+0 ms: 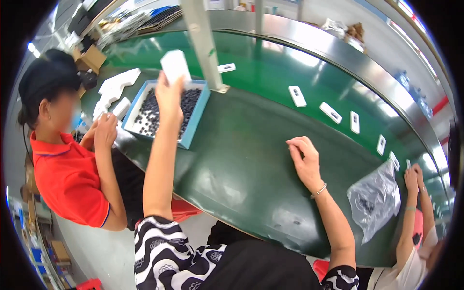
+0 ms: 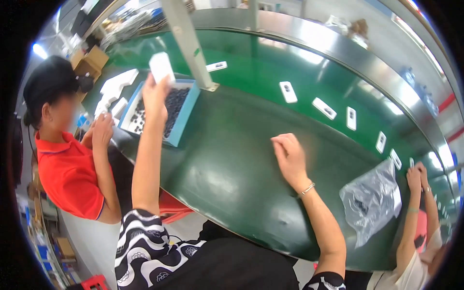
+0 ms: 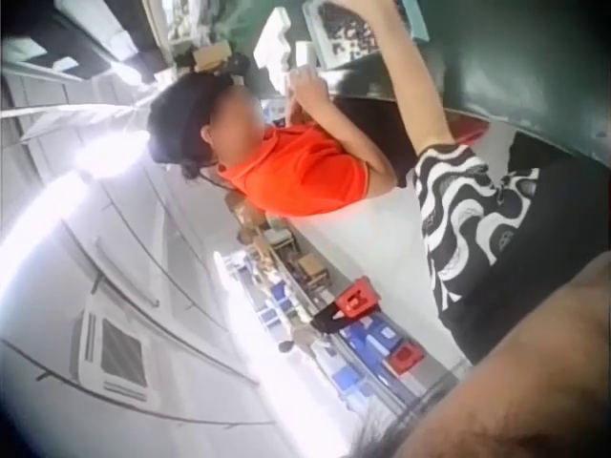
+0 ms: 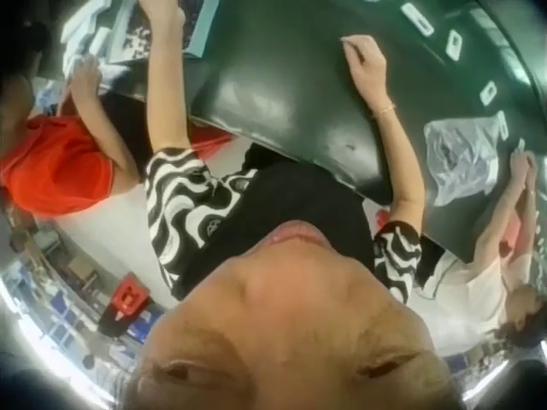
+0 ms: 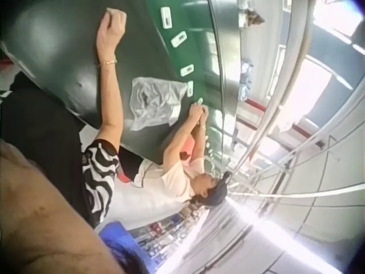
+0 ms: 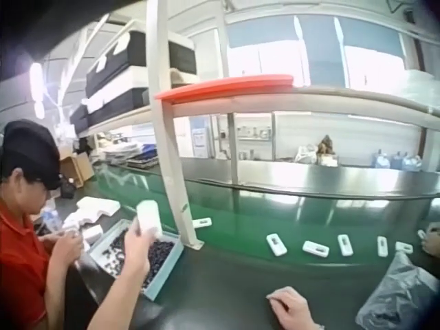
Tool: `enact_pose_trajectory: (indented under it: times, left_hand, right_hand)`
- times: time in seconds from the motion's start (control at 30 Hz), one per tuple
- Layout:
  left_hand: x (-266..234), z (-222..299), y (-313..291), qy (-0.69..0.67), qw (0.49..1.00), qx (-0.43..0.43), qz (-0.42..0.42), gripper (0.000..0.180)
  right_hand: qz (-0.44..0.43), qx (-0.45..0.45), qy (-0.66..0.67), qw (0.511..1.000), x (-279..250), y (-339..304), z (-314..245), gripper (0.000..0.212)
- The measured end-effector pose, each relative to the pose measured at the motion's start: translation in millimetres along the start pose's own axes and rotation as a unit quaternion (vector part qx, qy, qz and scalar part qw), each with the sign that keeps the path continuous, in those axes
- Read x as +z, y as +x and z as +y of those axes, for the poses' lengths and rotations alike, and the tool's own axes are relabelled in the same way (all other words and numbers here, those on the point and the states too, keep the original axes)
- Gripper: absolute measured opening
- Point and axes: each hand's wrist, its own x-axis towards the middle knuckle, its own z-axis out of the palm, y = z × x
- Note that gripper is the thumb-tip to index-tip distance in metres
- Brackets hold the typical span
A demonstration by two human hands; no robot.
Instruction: Packaging electronic components into small bags and cardboard boxes on a production line.
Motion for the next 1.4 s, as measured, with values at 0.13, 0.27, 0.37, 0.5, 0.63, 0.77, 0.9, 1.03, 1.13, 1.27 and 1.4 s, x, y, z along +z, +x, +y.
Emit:
enact_pose_trajectory:
  times: [0.13,0.27,0.37,0.5,0.63,0.77,0.9,1.03,1.13,1.27,1.4]
  left_hand:
    - [68.9,13.1,-158.0,0.073,0.975,-0.033,-0.206,0.079]
    - [91.6,44.5,-242.0,0.186,0.937,0.001,-0.294,0.071]
    - [99.3,31.4,-270.4,0.245,0.922,0.115,-0.276,0.068]
    - [88.3,14.7,-277.4,0.198,0.85,0.357,-0.332,0.068]
    - [86.5,16.3,-269.9,0.155,0.774,0.436,-0.433,0.073]
    - [82.0,24.7,-280.1,-0.059,0.893,-0.058,-0.443,0.078]
    - [79.7,32.1,-287.4,-0.074,0.853,-0.356,-0.374,0.06]
    - [78.3,49.3,-282.7,-0.059,0.844,-0.398,-0.356,0.051]
    - [76.7,50.4,-288.4,-0.008,0.844,-0.37,-0.388,0.047]
    - [81.4,59.6,-292.5,0.011,0.838,-0.402,-0.37,0.046]
    - [79.6,53.4,-298.3,0.013,0.846,-0.397,-0.355,0.043]
  right_hand:
    - [0.003,0.105,0.202,0.974,-15.6,-22.6,-49.2,0.013]
    - [0.092,0.161,0.246,0.951,-15.5,-47.2,-87.6,0.073]
    - [0.121,0.231,0.379,0.888,-25.8,-70.3,-93.8,0.076]
    - [0.119,0.22,0.426,0.869,-34.0,-100.9,-83.3,0.076]
    - [0.049,0.238,0.331,0.912,-40.1,-124.4,-77.4,0.055]
    - [0.087,0.276,0.395,0.872,-26.9,-131.6,-86.6,0.048]
    - [0.027,0.36,0.332,0.872,-24.5,-143.5,-94.1,0.061]
    - [0.05,0.254,0.286,0.923,-43.8,-138.5,-92.0,0.075]
    - [0.01,0.241,0.247,0.939,-45.4,-137.1,-94.2,0.057]
    - [-0.012,0.233,0.133,0.963,-39.3,-130.9,-110.9,0.036]
    - [0.028,0.248,0.114,0.962,-32.6,-135.0,-112.2,0.034]
